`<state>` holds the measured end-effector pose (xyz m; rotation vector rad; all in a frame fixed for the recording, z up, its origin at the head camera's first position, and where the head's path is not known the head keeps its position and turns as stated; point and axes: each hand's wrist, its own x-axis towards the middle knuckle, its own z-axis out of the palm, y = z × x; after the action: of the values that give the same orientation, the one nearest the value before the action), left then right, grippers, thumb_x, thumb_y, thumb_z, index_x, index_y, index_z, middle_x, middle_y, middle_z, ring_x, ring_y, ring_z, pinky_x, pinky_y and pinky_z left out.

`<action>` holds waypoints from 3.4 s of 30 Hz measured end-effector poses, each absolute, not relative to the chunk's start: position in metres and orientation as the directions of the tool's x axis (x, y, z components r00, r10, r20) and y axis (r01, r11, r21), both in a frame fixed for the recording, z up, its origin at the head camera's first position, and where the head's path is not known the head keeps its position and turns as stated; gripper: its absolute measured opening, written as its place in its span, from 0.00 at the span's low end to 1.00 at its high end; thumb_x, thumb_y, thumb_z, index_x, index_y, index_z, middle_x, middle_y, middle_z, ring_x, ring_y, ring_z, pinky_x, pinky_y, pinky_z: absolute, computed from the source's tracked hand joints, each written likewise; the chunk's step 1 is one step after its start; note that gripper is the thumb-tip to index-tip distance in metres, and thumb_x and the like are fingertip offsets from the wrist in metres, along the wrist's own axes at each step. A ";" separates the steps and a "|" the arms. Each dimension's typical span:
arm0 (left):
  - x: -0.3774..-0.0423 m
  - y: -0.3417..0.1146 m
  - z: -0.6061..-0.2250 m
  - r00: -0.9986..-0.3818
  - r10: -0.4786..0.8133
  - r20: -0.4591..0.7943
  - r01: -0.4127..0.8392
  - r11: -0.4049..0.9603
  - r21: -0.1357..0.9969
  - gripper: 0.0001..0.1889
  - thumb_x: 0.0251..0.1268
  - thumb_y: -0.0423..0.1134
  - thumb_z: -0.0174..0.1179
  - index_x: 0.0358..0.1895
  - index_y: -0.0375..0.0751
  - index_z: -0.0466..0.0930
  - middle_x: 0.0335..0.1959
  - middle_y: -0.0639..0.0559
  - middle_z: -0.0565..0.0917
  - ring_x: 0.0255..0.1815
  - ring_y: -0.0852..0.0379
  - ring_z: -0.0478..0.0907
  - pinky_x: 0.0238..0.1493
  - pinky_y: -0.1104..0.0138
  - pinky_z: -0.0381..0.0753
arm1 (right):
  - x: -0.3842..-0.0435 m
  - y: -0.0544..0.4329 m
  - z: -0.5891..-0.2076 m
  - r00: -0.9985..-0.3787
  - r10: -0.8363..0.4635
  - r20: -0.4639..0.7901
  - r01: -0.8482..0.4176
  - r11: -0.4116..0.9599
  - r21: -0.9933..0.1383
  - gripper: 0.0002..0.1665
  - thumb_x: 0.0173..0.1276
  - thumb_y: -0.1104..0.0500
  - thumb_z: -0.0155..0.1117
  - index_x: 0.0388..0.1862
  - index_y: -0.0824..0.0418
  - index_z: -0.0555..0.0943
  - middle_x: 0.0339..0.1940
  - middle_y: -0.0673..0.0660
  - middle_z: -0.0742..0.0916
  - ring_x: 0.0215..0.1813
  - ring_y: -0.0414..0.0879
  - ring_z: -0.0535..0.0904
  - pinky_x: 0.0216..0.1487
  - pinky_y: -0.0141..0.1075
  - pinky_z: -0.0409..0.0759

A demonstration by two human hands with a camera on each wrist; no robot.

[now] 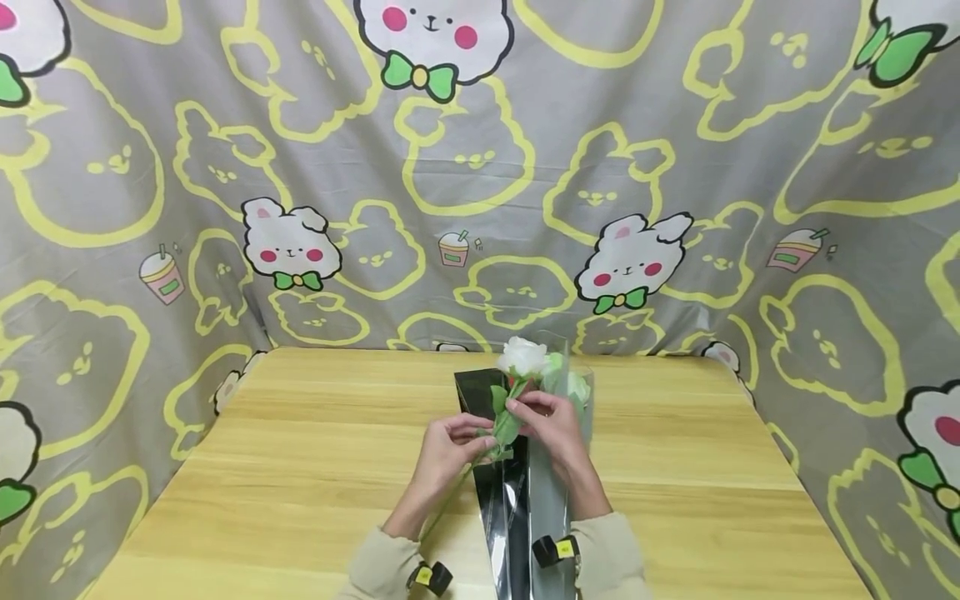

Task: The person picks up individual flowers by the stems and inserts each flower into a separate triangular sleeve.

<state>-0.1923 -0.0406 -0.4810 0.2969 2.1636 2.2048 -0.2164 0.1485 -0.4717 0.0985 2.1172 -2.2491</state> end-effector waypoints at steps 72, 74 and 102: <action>-0.242 -0.157 -0.509 -0.952 0.248 -0.181 -0.297 -0.591 0.750 0.38 0.75 0.71 0.39 0.73 0.47 0.51 0.57 0.44 0.71 0.58 0.51 0.70 0.59 0.60 0.73 | -0.205 0.259 -0.454 -0.952 0.264 -0.152 0.036 -0.397 -0.917 0.05 0.74 0.61 0.68 0.37 0.51 0.86 0.37 0.44 0.89 0.38 0.36 0.84 0.34 0.28 0.80; -0.242 -0.161 -0.507 -0.947 0.269 -0.173 -0.307 -0.617 0.725 0.38 0.69 0.77 0.36 0.67 0.52 0.58 0.52 0.45 0.73 0.50 0.52 0.73 0.55 0.59 0.74 | -0.205 0.259 -0.454 -0.956 0.258 -0.141 0.028 -0.398 -0.917 0.06 0.74 0.62 0.67 0.37 0.52 0.86 0.37 0.45 0.89 0.39 0.36 0.84 0.34 0.28 0.81; -0.239 -0.143 -0.476 -0.998 0.030 -0.047 -0.054 -0.344 0.937 0.10 0.82 0.34 0.50 0.53 0.28 0.76 0.36 0.52 0.85 0.36 0.61 0.83 0.39 0.69 0.83 | -0.205 0.258 -0.451 -0.960 0.254 -0.113 0.002 -0.399 -0.917 0.05 0.74 0.62 0.68 0.38 0.52 0.87 0.38 0.45 0.89 0.38 0.35 0.84 0.33 0.28 0.80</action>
<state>-0.2386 -0.1427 -0.4763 -0.0327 1.7686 2.5338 -0.2047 0.2583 -0.4508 0.3907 1.7937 -2.7350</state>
